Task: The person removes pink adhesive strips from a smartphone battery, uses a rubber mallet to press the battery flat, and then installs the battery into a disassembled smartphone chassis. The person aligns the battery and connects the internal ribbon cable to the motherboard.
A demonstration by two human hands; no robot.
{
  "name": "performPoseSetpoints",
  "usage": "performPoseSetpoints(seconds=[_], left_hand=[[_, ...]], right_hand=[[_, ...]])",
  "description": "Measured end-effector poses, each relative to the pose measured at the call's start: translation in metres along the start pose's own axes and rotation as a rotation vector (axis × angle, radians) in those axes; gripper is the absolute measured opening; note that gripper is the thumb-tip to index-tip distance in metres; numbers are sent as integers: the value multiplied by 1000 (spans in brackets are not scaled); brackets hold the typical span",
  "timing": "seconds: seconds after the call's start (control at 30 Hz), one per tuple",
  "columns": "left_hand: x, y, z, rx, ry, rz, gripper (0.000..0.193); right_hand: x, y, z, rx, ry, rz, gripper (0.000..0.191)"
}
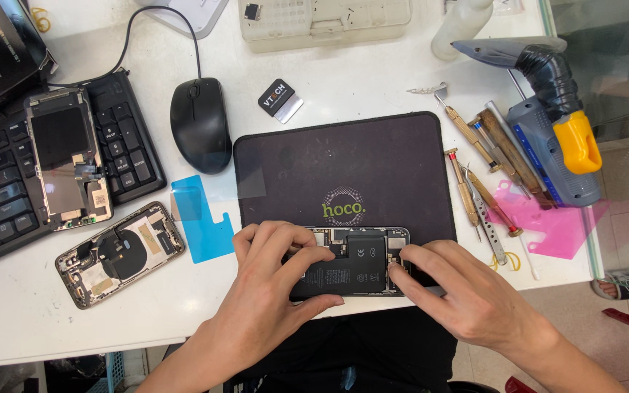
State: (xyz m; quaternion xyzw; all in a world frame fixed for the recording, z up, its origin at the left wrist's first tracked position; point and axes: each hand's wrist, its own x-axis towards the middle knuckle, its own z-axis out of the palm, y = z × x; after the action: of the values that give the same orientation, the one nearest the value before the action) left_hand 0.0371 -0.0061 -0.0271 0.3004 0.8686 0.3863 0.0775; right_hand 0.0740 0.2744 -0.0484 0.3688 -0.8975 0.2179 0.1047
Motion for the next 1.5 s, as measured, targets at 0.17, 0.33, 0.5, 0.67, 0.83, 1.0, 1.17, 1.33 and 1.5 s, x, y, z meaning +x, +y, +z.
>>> performPoseSetpoints(seconds=[0.17, 0.33, 0.5, 0.67, 0.83, 1.0, 1.17, 1.33, 1.5], left_hand=[[0, 0, 0, 1, 14, 9, 53], [-1, 0, 1, -6, -8, 6, 53], [0, 0, 2, 5, 2, 4, 53], [1, 2, 2, 28, 20, 11, 54], [0, 3, 2, 53, 22, 33, 50], [-1, 5, 4, 37, 18, 16, 49], [-3, 1, 3, -4, 39, 14, 50], [-7, -2, 2, -15, 25, 41, 52], [-8, -4, 5, -5, 71, 93, 52]], right_hand=[[0, 0, -2, 38, 3, -22, 34], [-3, 8, 1, 301, 16, 153, 35], [-7, 9, 6, 353, 60, 185, 36], [-7, 6, 3, 302, 27, 147, 40], [-6, 6, 3, 317, -1, 157, 44], [-3, 7, 0, 318, -30, 152, 48], [10, 2, -2, 307, -56, 155, 54], [29, 2, -4, 173, -91, 44, 55], [47, 2, 1, 125, -110, -36, 52]])
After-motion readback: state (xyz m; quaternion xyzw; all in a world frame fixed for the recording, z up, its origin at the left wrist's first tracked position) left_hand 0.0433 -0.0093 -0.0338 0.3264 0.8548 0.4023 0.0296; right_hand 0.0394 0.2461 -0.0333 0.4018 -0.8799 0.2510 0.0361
